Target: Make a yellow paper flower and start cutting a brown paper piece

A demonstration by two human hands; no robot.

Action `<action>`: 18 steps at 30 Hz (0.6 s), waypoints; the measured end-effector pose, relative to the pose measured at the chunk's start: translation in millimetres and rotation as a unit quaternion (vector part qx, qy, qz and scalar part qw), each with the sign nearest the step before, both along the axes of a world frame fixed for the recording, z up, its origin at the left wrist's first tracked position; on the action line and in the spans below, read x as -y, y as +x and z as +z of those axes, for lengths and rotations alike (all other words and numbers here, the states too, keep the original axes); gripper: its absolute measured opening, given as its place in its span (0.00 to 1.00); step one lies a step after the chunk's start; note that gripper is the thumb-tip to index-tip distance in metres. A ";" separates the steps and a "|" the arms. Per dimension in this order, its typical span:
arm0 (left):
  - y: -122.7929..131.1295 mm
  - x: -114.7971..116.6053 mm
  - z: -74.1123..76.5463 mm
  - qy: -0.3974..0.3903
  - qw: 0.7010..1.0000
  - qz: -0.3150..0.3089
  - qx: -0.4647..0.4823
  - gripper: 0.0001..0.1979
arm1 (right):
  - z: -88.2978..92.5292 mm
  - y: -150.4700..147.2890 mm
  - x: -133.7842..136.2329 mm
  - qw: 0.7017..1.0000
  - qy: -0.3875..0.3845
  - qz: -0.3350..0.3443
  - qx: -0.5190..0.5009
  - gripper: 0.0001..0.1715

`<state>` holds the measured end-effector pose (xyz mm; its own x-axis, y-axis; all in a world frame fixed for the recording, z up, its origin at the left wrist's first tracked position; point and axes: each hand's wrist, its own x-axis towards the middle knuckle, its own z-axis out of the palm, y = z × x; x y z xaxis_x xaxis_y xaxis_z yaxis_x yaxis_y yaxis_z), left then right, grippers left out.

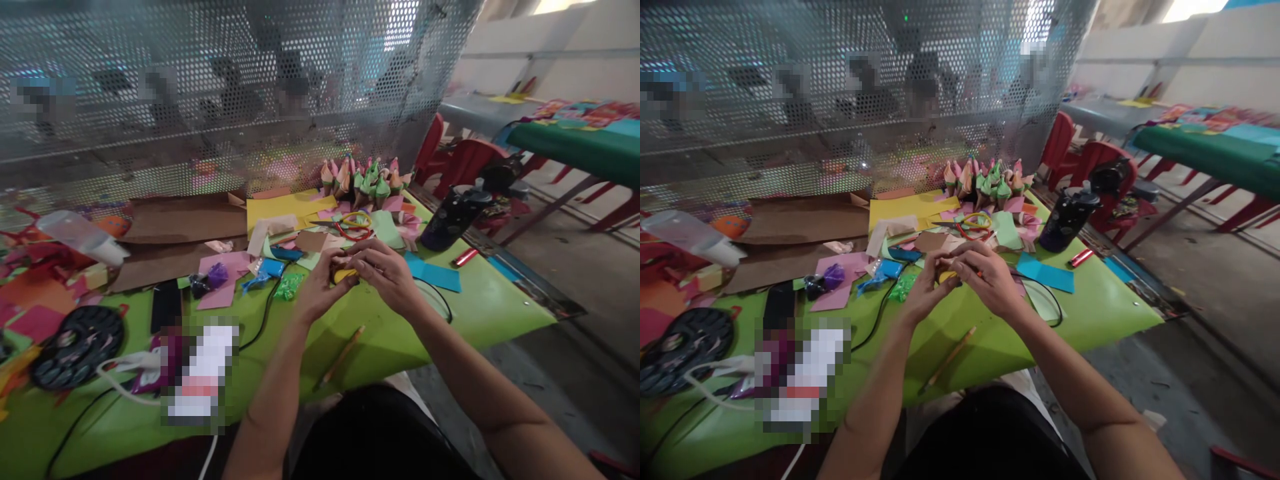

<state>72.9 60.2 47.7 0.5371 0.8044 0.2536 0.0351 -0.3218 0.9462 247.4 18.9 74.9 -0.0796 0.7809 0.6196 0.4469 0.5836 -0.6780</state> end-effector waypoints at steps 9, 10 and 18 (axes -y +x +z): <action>5.1 -2.9 -10.5 0.005 0.999 0.011 0.043 0.26 | -6.2 -2.2 -10.2 0.998 -0.016 -0.034 -0.054 0.19; 5.6 -4.0 -12.7 0.004 0.999 0.009 0.049 0.26 | -6.8 -2.3 -12.0 0.997 -0.016 -0.032 -0.062 0.18; 5.2 -10.2 -19.3 0.053 0.998 0.028 0.029 0.19 | -3.2 -0.9 -15.6 0.994 -0.025 0.015 -0.106 0.25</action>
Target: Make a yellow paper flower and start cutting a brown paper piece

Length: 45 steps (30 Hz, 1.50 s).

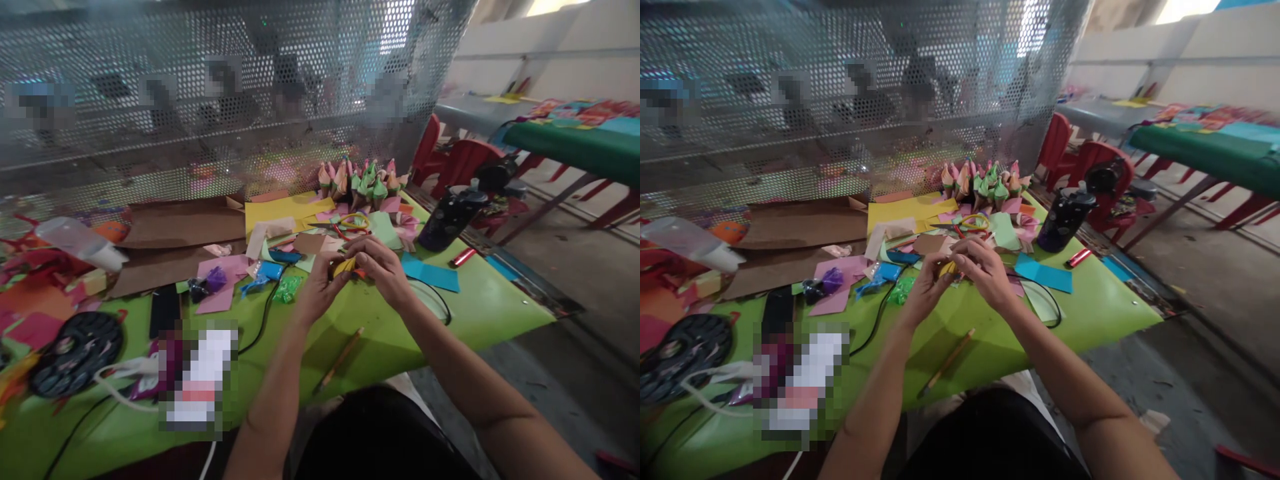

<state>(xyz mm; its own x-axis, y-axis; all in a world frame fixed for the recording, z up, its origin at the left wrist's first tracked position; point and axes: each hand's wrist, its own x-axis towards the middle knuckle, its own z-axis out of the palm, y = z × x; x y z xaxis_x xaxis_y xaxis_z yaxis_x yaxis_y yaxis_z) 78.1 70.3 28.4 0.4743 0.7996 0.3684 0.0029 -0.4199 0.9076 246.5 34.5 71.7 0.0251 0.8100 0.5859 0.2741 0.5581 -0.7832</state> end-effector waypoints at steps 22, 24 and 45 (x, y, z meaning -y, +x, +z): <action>-4.5 6.8 21.1 -0.026 0.999 -0.019 -0.043 0.22 | -89.7 67.8 -35.1 0.909 -0.146 -0.145 0.364 0.15; -5.7 6.8 21.9 -0.027 0.999 -0.016 -0.039 0.23 | -88.6 70.4 -36.1 0.911 -0.148 -0.152 0.354 0.13; -9.9 5.5 14.2 -0.046 0.999 0.008 -0.023 0.31 | -7.6 63.3 6.5 0.947 -0.275 0.024 -0.162 0.18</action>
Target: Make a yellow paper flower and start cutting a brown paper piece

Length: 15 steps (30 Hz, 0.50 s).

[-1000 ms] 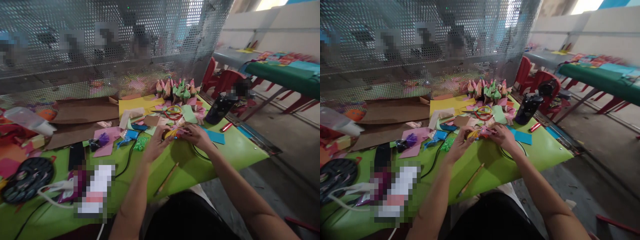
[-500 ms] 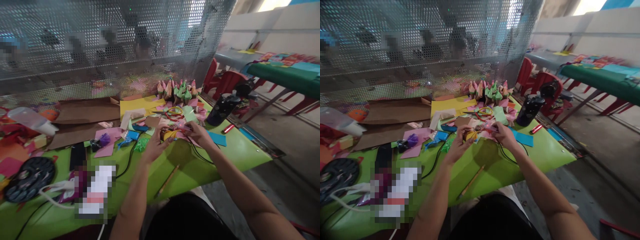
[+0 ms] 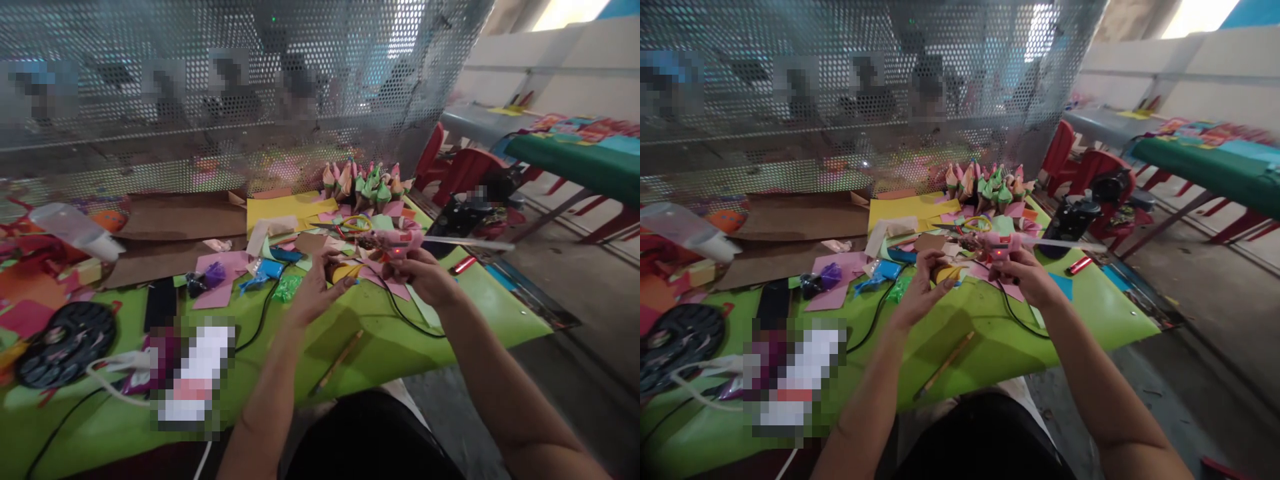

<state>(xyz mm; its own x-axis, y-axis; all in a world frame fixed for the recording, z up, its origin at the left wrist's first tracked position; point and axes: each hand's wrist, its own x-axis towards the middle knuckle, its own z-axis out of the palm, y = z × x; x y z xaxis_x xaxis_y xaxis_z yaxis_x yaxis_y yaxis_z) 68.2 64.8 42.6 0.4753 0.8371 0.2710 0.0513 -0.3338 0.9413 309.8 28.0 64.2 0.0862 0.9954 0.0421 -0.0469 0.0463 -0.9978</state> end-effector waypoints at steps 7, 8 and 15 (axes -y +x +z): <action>-0.5 3.6 8.0 -0.014 0.999 -0.035 0.022 0.32 | 25.9 10.2 9.2 0.997 0.060 0.019 0.049 0.23; -0.9 3.8 8.4 -0.018 0.999 -0.039 0.022 0.32 | 29.4 11.2 10.3 0.996 0.067 0.030 0.059 0.23; -3.0 5.4 13.8 -0.042 0.994 -0.095 0.038 0.31 | 52.8 16.6 15.3 0.982 0.035 0.072 0.174 0.30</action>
<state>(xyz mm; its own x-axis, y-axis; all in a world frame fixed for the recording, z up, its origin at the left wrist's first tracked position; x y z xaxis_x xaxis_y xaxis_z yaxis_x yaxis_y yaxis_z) 65.2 59.4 56.3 0.6080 0.7551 0.2452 -0.0779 -0.2507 0.9649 326.4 12.6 116.9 -0.0867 0.9899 0.1119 0.2846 0.1323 -0.9495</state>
